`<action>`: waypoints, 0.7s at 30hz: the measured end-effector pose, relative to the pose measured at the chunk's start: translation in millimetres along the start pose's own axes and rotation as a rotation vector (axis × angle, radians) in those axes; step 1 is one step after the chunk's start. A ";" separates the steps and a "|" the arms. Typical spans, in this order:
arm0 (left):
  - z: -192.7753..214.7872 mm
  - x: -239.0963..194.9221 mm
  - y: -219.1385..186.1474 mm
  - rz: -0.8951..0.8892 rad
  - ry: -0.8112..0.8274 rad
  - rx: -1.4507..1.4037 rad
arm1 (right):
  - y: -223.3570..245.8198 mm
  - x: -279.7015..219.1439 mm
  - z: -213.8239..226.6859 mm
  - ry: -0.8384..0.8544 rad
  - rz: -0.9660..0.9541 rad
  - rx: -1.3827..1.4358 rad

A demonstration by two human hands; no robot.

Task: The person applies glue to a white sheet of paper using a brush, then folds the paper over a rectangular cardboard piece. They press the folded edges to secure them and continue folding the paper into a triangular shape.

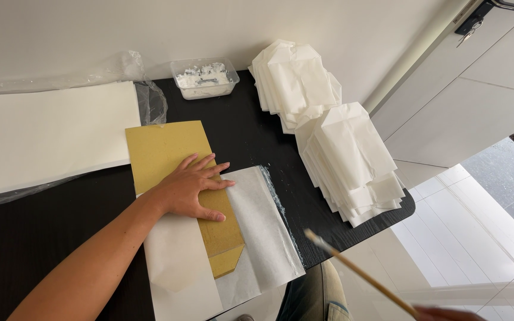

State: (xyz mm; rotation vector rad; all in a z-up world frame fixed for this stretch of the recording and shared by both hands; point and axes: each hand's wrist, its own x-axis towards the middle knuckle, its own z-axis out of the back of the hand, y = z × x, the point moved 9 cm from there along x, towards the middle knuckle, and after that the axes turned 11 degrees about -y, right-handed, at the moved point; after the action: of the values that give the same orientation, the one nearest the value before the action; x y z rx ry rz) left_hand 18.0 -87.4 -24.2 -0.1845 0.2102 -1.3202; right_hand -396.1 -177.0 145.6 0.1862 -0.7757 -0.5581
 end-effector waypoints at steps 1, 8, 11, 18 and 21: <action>-5.0 0.8 3.0 0.000 0.001 0.001 | -0.7 5.6 -9.4 -0.012 -0.011 -0.008; -6.6 2.7 2.3 -0.043 -0.035 -0.130 | -9.2 29.5 -113.2 0.005 -0.012 0.249; -6.7 2.4 2.5 -0.052 -0.044 -0.138 | -10.4 36.4 -140.9 0.012 -0.019 0.371; -4.3 2.4 0.9 -0.059 -0.057 -0.151 | -11.3 59.0 -183.7 0.040 -0.082 0.394; -3.0 1.3 -0.2 -0.047 -0.044 -0.156 | -8.2 58.7 -185.5 0.047 -0.124 0.393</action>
State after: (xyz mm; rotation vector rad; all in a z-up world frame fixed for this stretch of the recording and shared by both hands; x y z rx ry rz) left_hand 17.3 -88.7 -27.2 -0.3519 0.2727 -1.3453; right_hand -234.4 -223.3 47.6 0.6112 -0.8266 -0.5116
